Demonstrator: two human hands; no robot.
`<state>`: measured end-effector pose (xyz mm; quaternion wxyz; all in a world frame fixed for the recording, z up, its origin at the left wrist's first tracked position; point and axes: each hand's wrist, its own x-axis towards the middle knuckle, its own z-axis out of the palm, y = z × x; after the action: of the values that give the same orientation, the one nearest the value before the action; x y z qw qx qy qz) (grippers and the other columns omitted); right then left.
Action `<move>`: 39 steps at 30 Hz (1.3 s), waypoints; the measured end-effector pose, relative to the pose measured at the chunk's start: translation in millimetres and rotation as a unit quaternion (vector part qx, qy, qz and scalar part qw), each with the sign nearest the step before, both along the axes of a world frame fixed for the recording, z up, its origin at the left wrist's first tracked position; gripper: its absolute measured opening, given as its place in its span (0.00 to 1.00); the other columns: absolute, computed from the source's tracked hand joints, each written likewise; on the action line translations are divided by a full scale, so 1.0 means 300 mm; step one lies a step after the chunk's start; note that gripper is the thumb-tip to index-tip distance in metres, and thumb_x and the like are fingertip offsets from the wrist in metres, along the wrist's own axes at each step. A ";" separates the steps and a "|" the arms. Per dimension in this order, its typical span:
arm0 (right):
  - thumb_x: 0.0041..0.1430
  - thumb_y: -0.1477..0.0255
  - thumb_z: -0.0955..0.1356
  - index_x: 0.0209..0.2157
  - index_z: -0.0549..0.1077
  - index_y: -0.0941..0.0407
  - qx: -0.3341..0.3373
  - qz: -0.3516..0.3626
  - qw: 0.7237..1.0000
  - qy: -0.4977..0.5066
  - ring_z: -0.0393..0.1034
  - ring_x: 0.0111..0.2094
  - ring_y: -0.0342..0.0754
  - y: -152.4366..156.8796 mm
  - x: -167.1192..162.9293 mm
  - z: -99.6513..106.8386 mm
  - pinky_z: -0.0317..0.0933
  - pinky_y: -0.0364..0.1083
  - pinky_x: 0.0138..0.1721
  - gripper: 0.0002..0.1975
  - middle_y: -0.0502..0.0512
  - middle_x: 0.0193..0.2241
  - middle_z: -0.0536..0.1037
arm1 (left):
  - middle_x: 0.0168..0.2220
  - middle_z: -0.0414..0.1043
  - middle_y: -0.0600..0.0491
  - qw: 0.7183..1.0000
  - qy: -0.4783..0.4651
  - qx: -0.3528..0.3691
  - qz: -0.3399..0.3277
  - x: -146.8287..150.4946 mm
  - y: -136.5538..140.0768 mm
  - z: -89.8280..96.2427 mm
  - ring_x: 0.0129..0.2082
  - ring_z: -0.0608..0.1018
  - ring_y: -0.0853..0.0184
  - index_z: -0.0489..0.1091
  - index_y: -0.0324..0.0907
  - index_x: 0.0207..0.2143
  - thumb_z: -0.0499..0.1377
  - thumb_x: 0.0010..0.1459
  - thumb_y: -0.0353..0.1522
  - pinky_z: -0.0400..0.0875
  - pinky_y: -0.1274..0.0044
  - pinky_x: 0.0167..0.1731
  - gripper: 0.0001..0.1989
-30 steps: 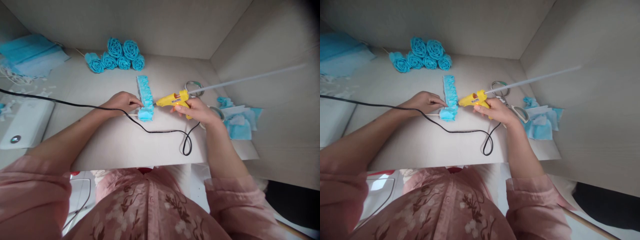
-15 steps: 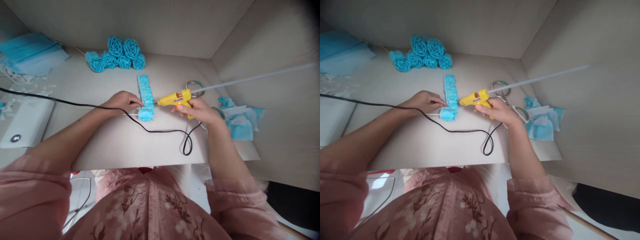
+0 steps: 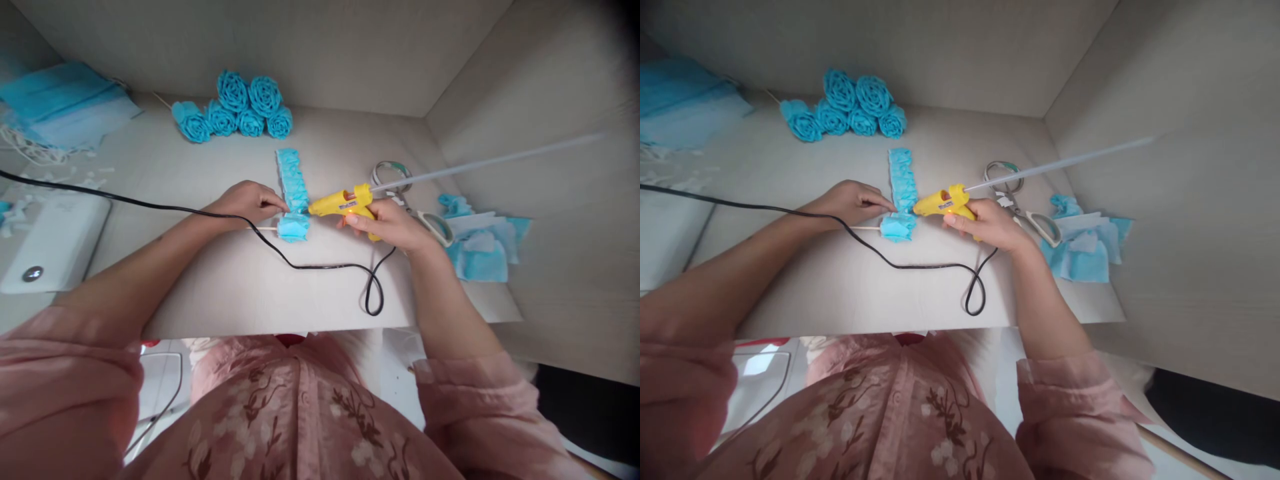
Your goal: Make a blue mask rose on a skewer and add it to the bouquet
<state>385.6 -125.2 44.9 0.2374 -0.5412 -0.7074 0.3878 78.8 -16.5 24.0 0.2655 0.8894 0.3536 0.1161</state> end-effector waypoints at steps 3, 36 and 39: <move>0.62 0.42 0.68 0.41 0.82 0.57 0.001 0.001 1.000 -0.006 0.67 0.27 0.45 0.000 -0.013 -0.001 0.58 0.44 0.28 0.31 0.52 0.27 0.75 | 0.44 0.85 0.54 1.000 -0.003 0.004 -0.005 -0.001 0.002 -0.002 0.40 0.83 0.67 0.85 0.45 0.43 0.58 0.62 0.32 0.71 0.81 0.41 0.15; 0.58 0.50 0.73 0.42 0.83 0.51 0.056 -0.036 0.990 -0.128 0.78 0.36 0.57 -0.009 -0.018 0.000 0.69 0.51 0.36 0.20 0.54 0.35 0.84 | 0.44 0.85 0.54 1.000 0.010 0.010 -0.006 -0.003 0.000 -0.001 0.42 0.83 0.67 0.85 0.46 0.44 0.56 0.61 0.34 0.69 0.81 0.39 0.17; 0.57 0.49 0.73 0.41 0.83 0.52 0.049 -0.051 0.989 -0.130 0.78 0.36 0.57 -0.010 -0.013 0.001 0.70 0.52 0.36 0.21 0.55 0.33 0.84 | 0.45 0.85 0.54 1.000 0.009 0.005 0.000 -0.003 -0.001 -0.001 0.42 0.83 0.66 0.85 0.46 0.44 0.57 0.62 0.34 0.69 0.81 0.39 0.17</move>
<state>381.7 -128.3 45.1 0.1893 -0.6099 -0.7220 0.2663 78.0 -16.8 23.7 0.2577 0.8917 0.3557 0.1095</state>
